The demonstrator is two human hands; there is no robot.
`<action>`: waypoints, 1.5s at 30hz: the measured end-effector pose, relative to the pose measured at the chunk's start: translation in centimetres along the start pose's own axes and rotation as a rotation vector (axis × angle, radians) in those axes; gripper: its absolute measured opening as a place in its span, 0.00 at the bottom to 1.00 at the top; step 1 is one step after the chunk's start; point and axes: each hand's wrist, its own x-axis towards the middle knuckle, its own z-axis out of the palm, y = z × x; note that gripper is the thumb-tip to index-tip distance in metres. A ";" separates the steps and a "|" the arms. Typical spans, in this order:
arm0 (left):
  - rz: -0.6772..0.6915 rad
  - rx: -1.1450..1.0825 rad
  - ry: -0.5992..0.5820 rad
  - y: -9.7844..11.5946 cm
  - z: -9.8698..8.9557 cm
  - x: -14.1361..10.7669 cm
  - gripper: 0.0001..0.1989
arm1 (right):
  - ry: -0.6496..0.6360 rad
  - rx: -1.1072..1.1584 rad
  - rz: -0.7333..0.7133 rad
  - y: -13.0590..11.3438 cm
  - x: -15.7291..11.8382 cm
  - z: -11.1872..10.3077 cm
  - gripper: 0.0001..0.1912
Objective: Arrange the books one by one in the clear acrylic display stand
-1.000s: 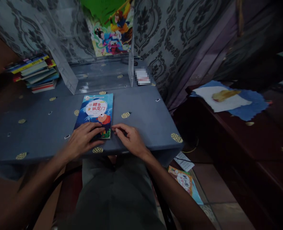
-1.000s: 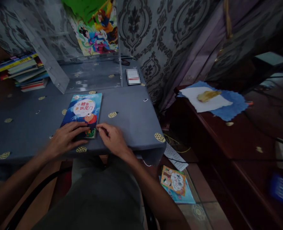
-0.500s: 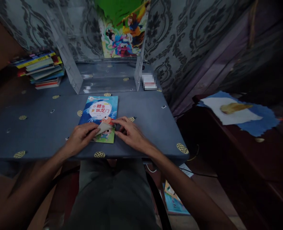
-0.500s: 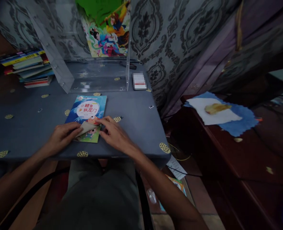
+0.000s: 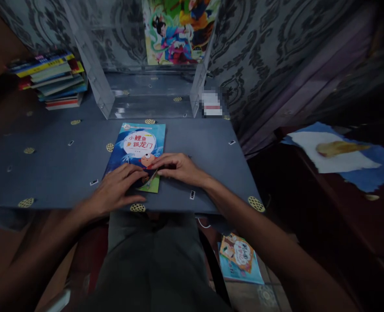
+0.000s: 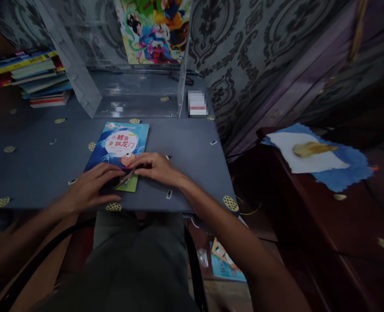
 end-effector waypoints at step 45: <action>-0.406 -0.998 -0.131 -2.1 -2.9 2.9 0.13 | -0.071 0.105 0.113 0.0 3.1 0.6 0.15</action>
